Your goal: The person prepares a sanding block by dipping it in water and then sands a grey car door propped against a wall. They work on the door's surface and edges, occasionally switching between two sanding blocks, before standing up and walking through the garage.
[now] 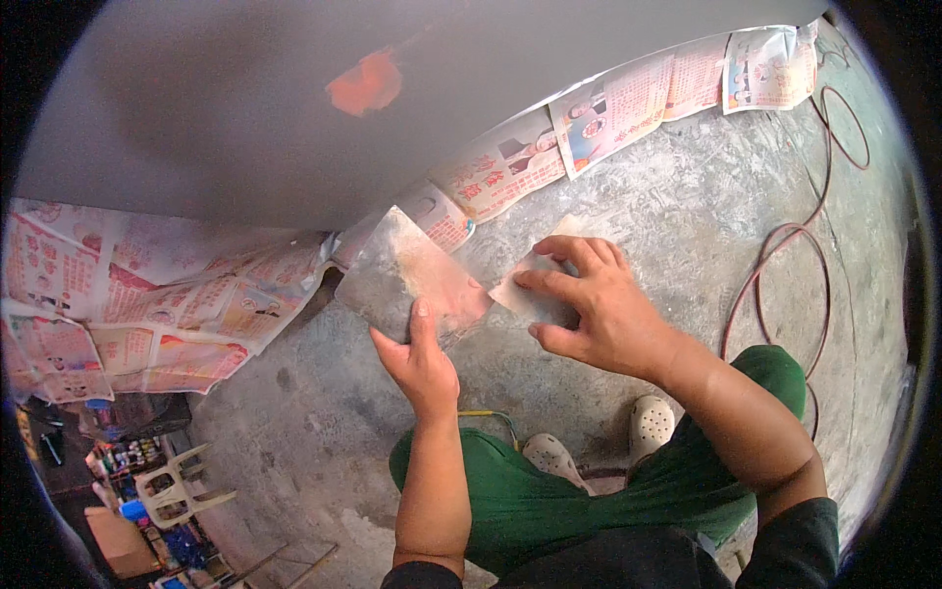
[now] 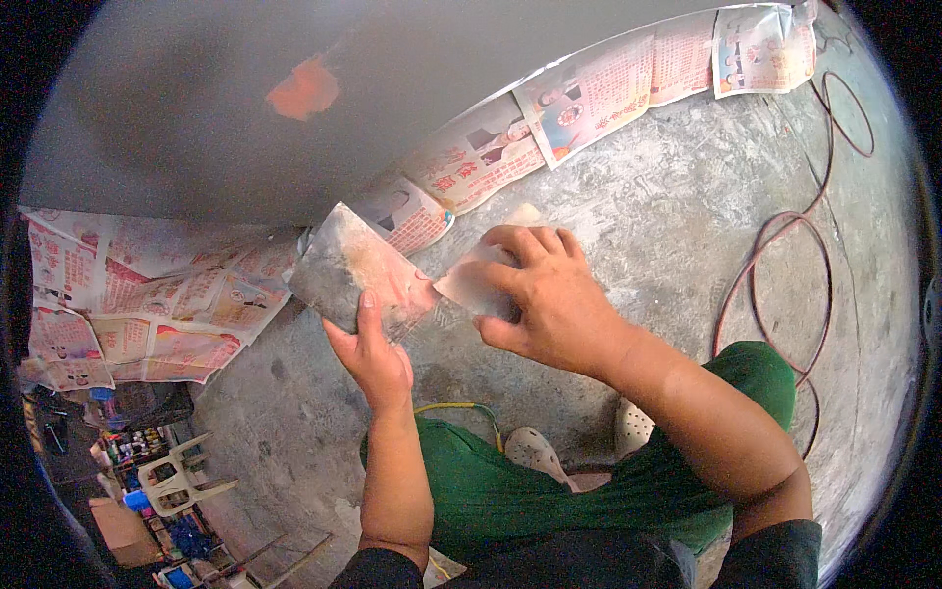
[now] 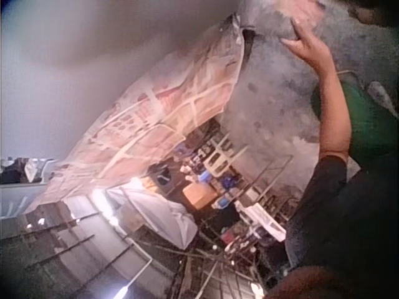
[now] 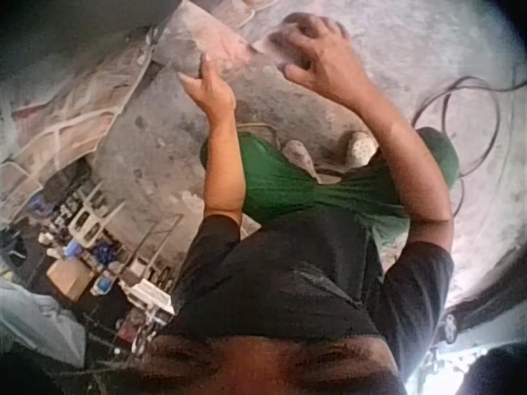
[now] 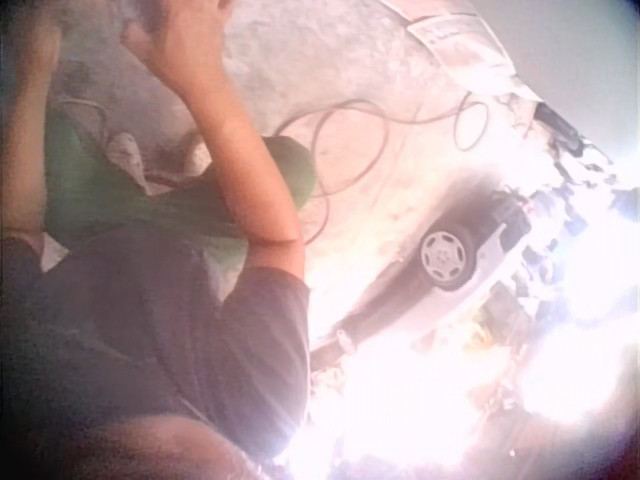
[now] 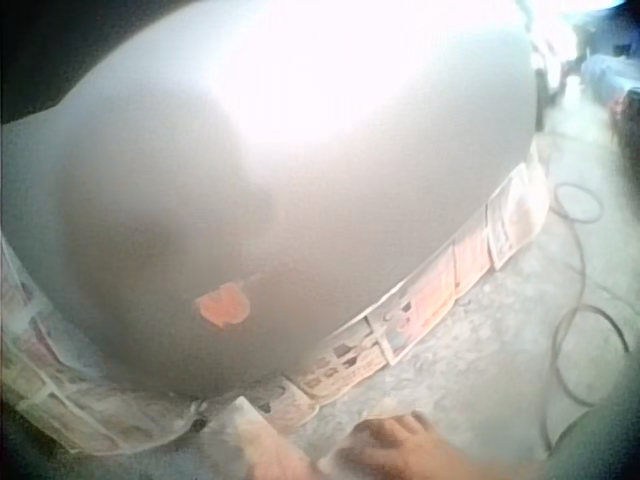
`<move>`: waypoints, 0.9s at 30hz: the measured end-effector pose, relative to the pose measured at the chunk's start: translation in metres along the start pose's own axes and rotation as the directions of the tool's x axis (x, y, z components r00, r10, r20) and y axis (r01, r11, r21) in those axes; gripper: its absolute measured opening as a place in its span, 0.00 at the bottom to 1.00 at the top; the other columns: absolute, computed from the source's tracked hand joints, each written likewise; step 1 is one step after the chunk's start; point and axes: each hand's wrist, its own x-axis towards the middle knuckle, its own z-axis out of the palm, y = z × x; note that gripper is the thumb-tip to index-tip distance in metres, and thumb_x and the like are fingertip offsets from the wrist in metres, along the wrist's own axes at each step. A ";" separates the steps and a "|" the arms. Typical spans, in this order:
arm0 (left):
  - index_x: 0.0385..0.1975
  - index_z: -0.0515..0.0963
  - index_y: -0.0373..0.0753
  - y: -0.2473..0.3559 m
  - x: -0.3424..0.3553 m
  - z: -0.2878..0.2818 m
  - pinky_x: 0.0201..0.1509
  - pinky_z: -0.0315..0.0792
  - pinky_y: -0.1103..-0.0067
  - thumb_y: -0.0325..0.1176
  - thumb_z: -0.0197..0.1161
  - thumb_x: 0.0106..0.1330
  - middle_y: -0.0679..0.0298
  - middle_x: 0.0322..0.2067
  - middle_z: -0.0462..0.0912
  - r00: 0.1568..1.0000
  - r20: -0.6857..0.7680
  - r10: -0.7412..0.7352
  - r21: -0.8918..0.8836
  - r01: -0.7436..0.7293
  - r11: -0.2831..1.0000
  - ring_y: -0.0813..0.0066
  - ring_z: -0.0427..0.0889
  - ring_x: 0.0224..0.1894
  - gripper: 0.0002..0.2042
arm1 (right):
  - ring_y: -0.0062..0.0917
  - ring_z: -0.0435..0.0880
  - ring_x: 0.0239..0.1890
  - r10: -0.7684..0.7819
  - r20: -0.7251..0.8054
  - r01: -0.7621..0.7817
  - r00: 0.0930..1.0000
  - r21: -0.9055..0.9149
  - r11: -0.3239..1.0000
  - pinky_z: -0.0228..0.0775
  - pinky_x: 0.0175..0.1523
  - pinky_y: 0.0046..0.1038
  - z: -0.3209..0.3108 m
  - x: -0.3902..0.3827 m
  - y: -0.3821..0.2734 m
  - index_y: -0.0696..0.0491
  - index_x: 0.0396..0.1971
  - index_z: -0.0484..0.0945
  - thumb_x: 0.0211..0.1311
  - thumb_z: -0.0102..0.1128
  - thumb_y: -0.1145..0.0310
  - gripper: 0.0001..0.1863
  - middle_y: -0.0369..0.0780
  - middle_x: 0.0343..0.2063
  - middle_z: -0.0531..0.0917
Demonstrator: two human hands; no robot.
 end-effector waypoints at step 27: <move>0.65 0.61 0.27 -0.013 0.013 0.001 0.68 0.65 0.70 0.32 0.60 0.73 0.50 0.62 0.71 0.988 0.020 -0.153 -0.004 0.153 0.988 0.63 0.72 0.63 0.26 | 0.31 0.73 0.58 0.236 0.323 -0.394 0.916 0.631 0.668 0.66 0.61 0.33 0.008 0.006 -0.003 0.52 0.56 0.77 0.56 0.66 0.59 0.27 0.41 0.53 0.75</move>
